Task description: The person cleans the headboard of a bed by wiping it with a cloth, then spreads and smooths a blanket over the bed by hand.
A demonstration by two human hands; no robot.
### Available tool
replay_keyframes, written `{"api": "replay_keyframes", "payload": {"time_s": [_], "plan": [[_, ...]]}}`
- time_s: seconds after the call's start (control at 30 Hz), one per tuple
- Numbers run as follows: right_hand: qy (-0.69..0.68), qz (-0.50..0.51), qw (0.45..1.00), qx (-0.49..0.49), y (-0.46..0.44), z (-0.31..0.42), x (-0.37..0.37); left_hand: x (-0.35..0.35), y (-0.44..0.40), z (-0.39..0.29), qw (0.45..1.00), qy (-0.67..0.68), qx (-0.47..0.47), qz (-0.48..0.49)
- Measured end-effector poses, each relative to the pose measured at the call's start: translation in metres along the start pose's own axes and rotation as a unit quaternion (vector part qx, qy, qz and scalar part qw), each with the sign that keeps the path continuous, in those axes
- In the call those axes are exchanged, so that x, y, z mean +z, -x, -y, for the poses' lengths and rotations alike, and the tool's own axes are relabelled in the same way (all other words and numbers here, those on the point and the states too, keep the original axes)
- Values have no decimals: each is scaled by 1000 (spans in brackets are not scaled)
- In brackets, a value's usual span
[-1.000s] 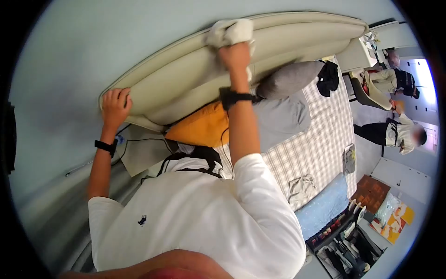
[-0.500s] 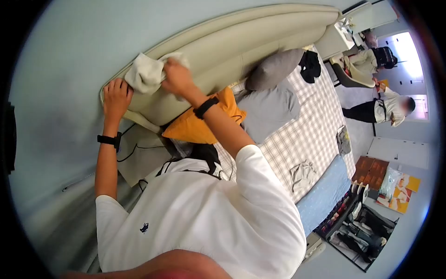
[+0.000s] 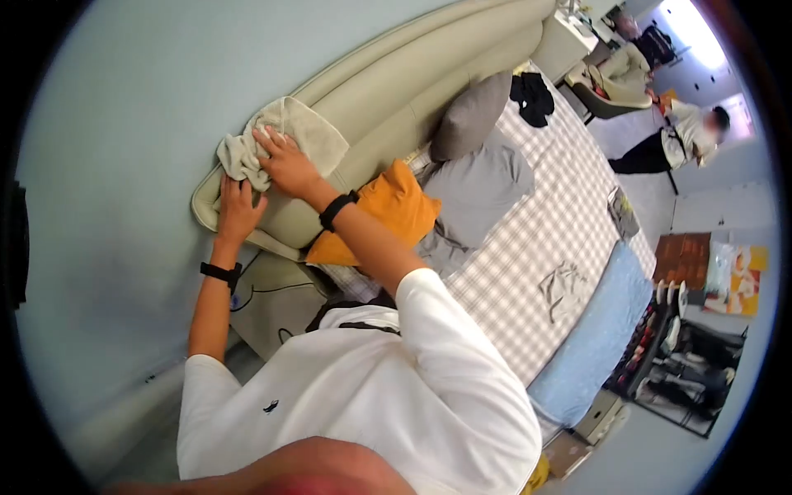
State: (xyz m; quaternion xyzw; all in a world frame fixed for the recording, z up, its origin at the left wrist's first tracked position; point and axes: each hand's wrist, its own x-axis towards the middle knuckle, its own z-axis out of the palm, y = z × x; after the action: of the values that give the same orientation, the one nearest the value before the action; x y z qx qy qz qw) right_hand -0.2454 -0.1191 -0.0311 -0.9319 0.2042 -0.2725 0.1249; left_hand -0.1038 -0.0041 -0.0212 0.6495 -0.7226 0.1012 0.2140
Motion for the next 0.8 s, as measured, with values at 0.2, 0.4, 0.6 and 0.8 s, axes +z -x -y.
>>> {"api": "replay_keyframes", "payload": {"time_s": [0.2,0.4,0.6,0.8], "plan": [[113,-84,982,123,0,-100,-25,29,-53,-24,999,8,14,36],[138,-19,948,285,-11,-198,-78,61,-125,-46,1000,-12,24,-5],[147,-96,930,322,-14,-294,-94,81,-144,-53,998,-58,26,27],[269,-63,917,287,-21,-448,-111,89,-151,-52,994,-101,21,35]]}}
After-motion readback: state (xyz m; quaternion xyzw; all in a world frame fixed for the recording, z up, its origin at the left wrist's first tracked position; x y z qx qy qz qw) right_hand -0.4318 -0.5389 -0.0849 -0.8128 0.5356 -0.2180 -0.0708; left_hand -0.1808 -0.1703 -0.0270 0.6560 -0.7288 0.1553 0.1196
